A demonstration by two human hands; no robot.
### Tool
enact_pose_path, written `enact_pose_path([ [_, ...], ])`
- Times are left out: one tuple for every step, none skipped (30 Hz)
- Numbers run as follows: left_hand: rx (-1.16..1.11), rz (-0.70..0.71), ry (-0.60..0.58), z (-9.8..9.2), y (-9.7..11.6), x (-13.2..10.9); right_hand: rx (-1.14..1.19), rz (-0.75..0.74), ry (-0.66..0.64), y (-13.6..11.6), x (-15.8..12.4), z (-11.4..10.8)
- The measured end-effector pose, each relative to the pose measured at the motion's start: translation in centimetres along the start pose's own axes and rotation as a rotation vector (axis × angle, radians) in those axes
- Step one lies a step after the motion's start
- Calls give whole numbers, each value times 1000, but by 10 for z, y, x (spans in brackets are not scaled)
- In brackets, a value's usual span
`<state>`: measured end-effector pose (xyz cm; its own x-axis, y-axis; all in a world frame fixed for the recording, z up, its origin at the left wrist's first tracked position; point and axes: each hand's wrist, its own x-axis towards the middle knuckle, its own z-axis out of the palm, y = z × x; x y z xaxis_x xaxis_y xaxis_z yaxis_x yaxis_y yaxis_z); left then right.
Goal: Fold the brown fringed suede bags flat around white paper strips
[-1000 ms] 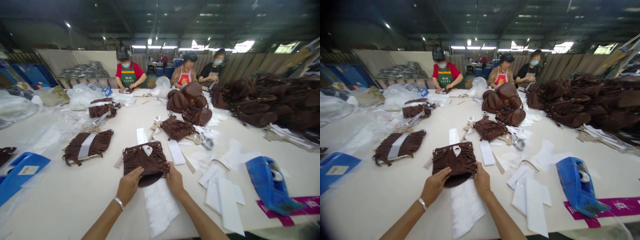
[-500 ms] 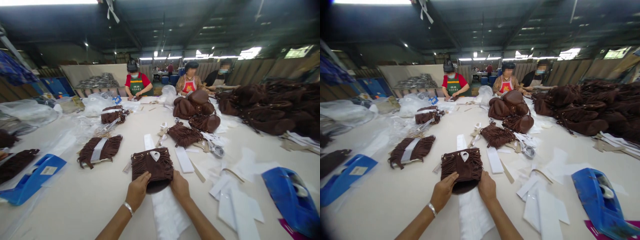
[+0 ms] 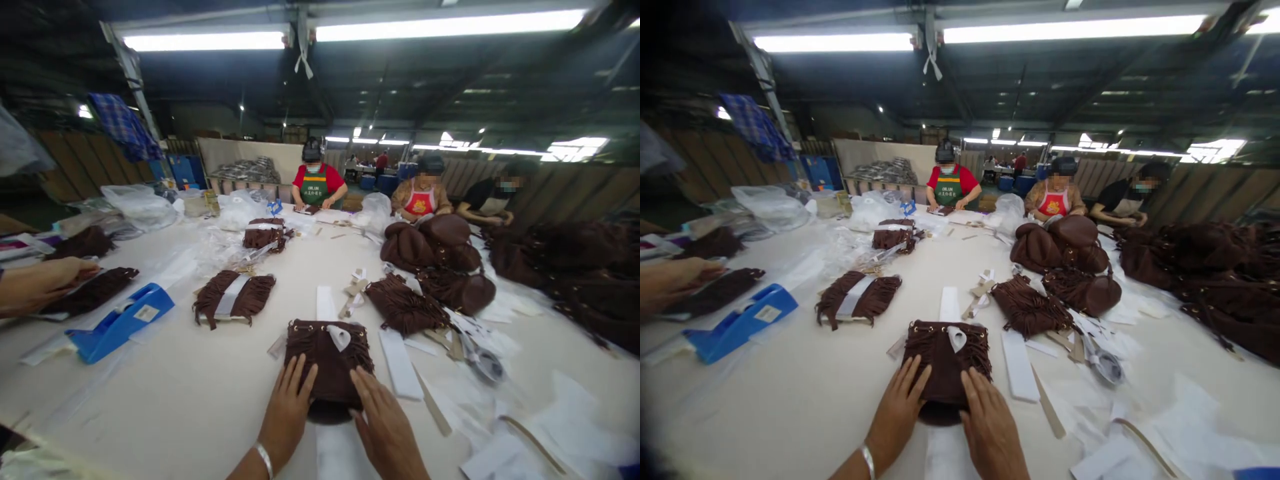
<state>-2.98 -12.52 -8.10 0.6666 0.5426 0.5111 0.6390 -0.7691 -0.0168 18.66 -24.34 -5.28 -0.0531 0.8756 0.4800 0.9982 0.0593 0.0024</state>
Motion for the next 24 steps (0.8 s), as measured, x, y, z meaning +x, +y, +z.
enact_pose_path([
  [46, -50, -3, 3, 0, -4, -24, -82, 19, -3, 8, 6],
  [79, -89, -8, 7, -1, -8, -44, -153, 44, -5, 14, 13],
  [107, -118, -19, 12, -2, -12, -60, -214, 79, -5, 20, 21],
  [128, -139, -35, 18, -4, -16, -72, -265, 124, -3, 24, 28],
  [142, -154, -52, 23, -6, -21, -82, -309, 174, -1, 26, 35],
  [149, -164, -69, 28, -9, -24, -96, -347, 218, 2, 27, 40],
  [145, -167, -84, 32, -12, -26, -115, -380, 249, 5, 26, 44],
  [130, -165, -94, 35, -14, -27, -140, -406, 266, 7, 25, 46],
  [103, -165, -99, 35, -17, -27, -169, -422, 269, 9, 23, 47],
  [69, -175, -98, 34, -19, -25, -193, -429, 265, 9, 22, 48],
  [24, -189, -92, 32, -21, -21, -210, -430, 253, 8, 20, 48],
  [-35, -207, -78, 29, -22, -17, -217, -431, 246, 7, 19, 49],
  [-98, -227, -61, 24, -23, -13, -214, -424, 243, 4, 18, 50],
  [-160, -245, -46, 19, -23, -9, -203, -408, 241, 1, 16, 50],
  [-216, -259, -39, 14, -23, -6, -188, -379, 229, -3, 15, 51],
  [-264, -270, -44, 9, -23, -3, -172, -346, 212, -6, 13, 50],
  [-290, -284, -64, 6, -24, -1, -156, -315, 188, -10, 11, 49],
  [-315, -300, -88, 4, -25, 0, -144, -283, 147, -14, 9, 48],
  [-341, -313, -114, 3, -26, 0, -136, -293, 119, -16, 8, 46],
  [-366, -324, -137, 4, -28, 0, -132, -293, 69, -18, 7, 44],
  [-389, -335, -160, 5, -30, -1, -125, -289, 17, -20, 7, 42],
  [-407, -348, -174, 6, -31, -2, -116, -288, -30, -20, 9, 40],
  [-422, -356, -183, 6, -32, -2, -108, -279, -77, -21, 11, 37],
  [-434, -361, -187, 4, -31, -3, -99, -274, -115, -21, 13, 33],
])
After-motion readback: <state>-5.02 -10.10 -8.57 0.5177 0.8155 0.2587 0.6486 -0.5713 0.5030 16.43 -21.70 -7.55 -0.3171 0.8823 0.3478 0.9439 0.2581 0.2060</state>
